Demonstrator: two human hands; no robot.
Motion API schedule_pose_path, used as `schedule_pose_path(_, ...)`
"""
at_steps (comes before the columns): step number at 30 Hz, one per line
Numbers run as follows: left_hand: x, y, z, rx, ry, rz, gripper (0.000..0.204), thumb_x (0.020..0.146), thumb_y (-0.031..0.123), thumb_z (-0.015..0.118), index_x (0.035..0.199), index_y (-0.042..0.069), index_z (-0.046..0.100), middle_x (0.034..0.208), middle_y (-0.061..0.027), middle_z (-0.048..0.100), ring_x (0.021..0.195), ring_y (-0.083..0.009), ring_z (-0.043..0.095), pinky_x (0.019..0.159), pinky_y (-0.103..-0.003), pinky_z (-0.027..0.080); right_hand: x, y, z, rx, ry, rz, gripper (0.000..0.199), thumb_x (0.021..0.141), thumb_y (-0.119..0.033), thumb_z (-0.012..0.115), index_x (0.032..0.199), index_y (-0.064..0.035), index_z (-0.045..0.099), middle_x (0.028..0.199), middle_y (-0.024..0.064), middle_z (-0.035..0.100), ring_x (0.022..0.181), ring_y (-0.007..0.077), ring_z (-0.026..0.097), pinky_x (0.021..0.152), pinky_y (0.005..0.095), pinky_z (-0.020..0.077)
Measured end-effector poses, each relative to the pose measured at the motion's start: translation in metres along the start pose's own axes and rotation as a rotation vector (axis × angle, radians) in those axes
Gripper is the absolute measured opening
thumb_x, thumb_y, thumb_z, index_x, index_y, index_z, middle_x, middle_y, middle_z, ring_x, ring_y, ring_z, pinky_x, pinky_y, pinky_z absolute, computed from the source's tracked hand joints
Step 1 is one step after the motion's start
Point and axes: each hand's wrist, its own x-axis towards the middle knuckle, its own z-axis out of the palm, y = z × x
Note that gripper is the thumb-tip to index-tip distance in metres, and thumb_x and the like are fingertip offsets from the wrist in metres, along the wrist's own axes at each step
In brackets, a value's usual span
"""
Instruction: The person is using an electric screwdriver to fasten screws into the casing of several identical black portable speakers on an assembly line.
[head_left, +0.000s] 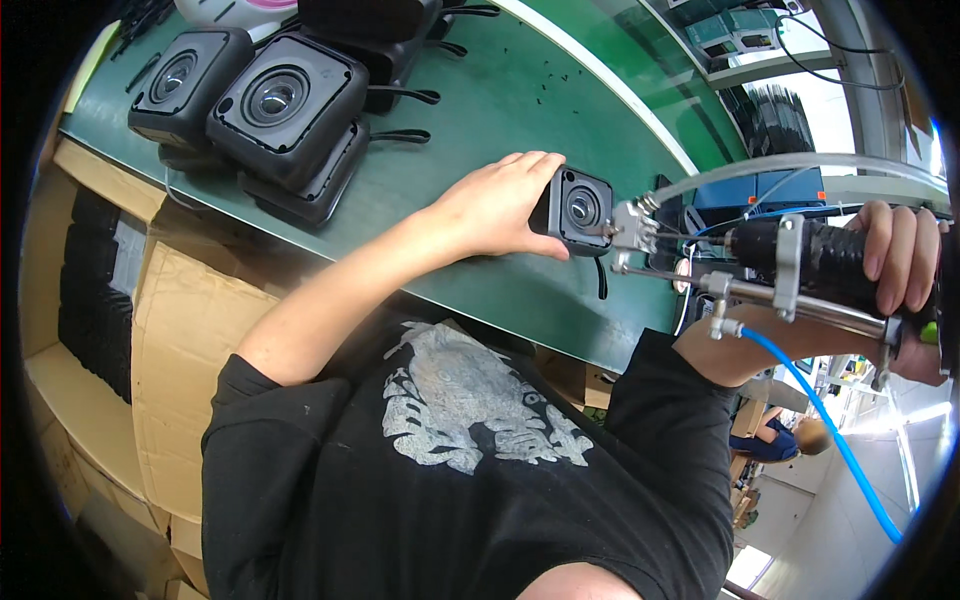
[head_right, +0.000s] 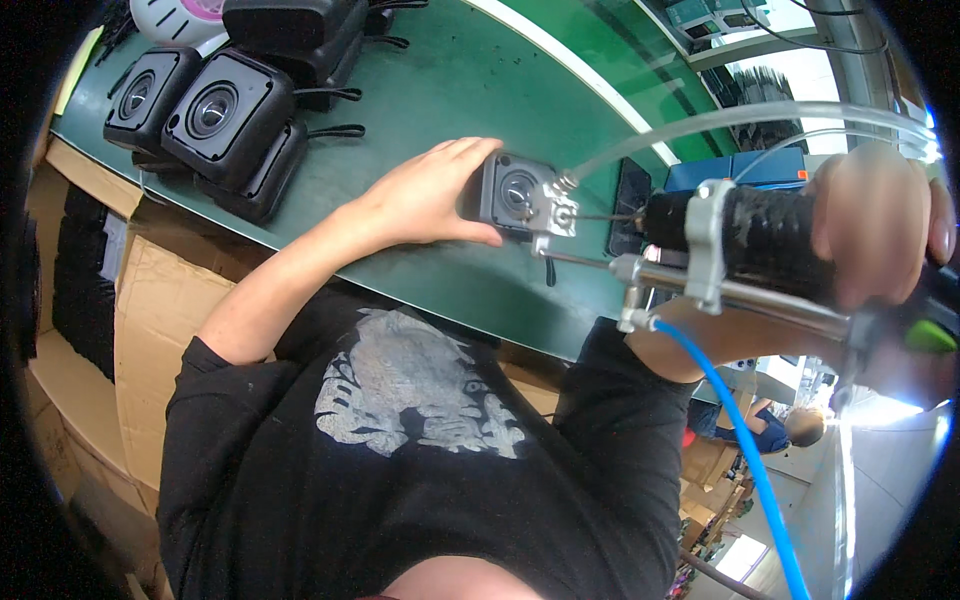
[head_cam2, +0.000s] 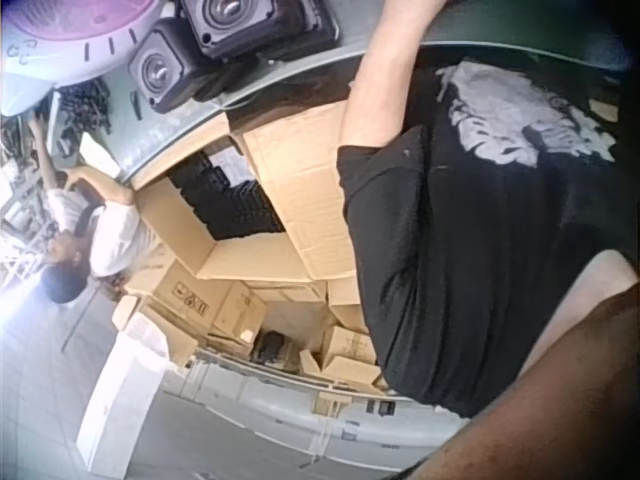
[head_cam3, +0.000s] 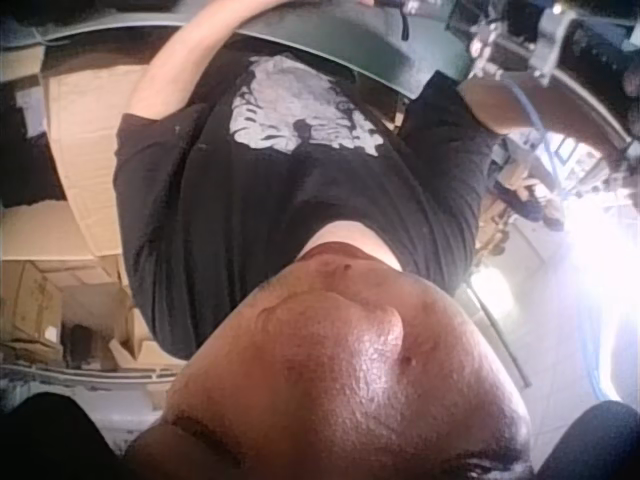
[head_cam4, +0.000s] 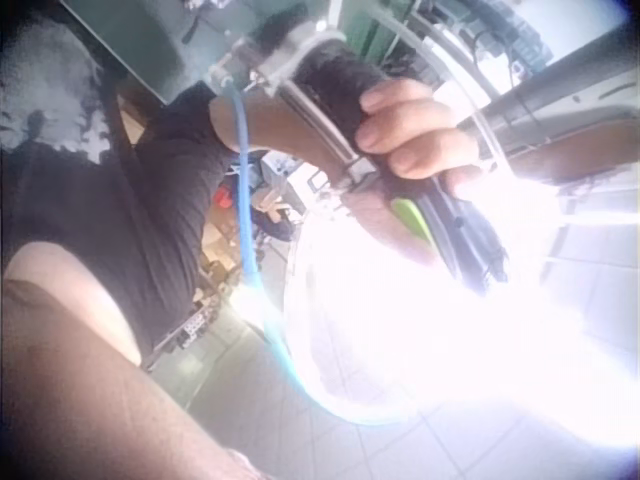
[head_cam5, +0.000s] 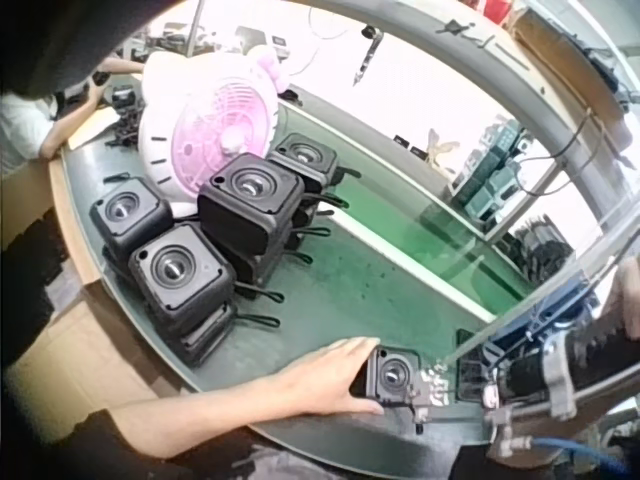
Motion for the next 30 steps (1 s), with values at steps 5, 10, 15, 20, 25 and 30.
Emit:
schedule_pose_path(5,0.000,-0.002,0.001,0.014,-0.004,0.013,0.096,0.068,0.045,0.082,0.133,-0.011,0.039,0.130,-0.0261,0.051,0.121,-0.0382,0.051,0.104,-0.041,0.043,-0.009,0.007,-0.004,-0.032,-0.088,0.034,0.064,0.097,-0.060,0.041,0.114,0.0021,0.046,0.083,0.0166,0.056,0.062,0.0283,0.059,0.053,0.0438,0.0505)
schedule_pose_path(10,0.000,0.000,0.000,0.014,-0.004,0.007,0.095,0.067,0.044,0.083,0.132,-0.010,0.040,0.129,-0.0258,0.052,0.121,-0.0375,0.051,0.104,-0.041,0.043,-0.016,0.016,-0.013,-0.111,-0.044,0.011,0.070,0.095,-0.064,0.040,0.114,0.0031,0.047,0.082,0.0176,0.056,0.060,0.0271,0.058,0.050,0.0407,0.0496)
schedule_pose_path(15,0.001,0.002,0.000,0.011,0.001,-0.011,0.095,0.066,0.042,0.084,0.132,-0.010,0.040,0.128,-0.0253,0.052,0.121,-0.0369,0.052,0.103,-0.040,0.043,-0.023,0.024,-0.020,-0.072,-0.067,0.043,0.058,0.088,-0.057,0.057,0.110,-0.0036,0.050,0.084,0.0070,0.054,0.067,0.0194,0.056,0.064,0.0370,0.0430)
schedule_pose_path(20,0.001,0.003,0.002,0.018,0.014,-0.014,0.094,0.065,0.041,0.085,0.131,-0.010,0.040,0.125,-0.0246,0.053,0.118,-0.0370,0.053,0.102,-0.040,0.044,-0.041,0.046,-0.024,-0.096,-0.012,0.107,0.051,0.089,-0.052,0.062,0.106,-0.0062,0.048,0.082,0.0028,0.052,0.065,0.0160,0.054,0.065,0.0339,0.0416)
schedule_pose_path(25,0.003,0.009,-0.006,-0.006,-0.058,-0.043,0.090,0.069,0.037,0.083,0.134,-0.006,0.039,0.132,-0.0266,0.049,0.125,-0.0393,0.047,0.105,-0.042,0.040,-0.044,0.058,-0.019,-0.066,0.103,0.026,0.052,0.090,-0.052,0.061,0.104,-0.0050,0.045,0.077,0.0045,0.051,0.061,0.0160,0.052,0.061,0.0333,0.0425)
schedule_pose_path(30,0.013,0.015,-0.029,0.043,-0.187,-0.067,0.092,0.068,0.034,0.083,0.136,-0.008,0.037,0.132,-0.0284,0.047,0.125,-0.0399,0.047,0.107,-0.041,0.039,-0.006,0.013,-0.032,-0.013,0.025,-0.116,0.054,0.090,-0.053,0.060,0.105,-0.0036,0.045,0.077,0.0033,0.051,0.058,0.0124,0.053,0.059,0.0300,0.0437)
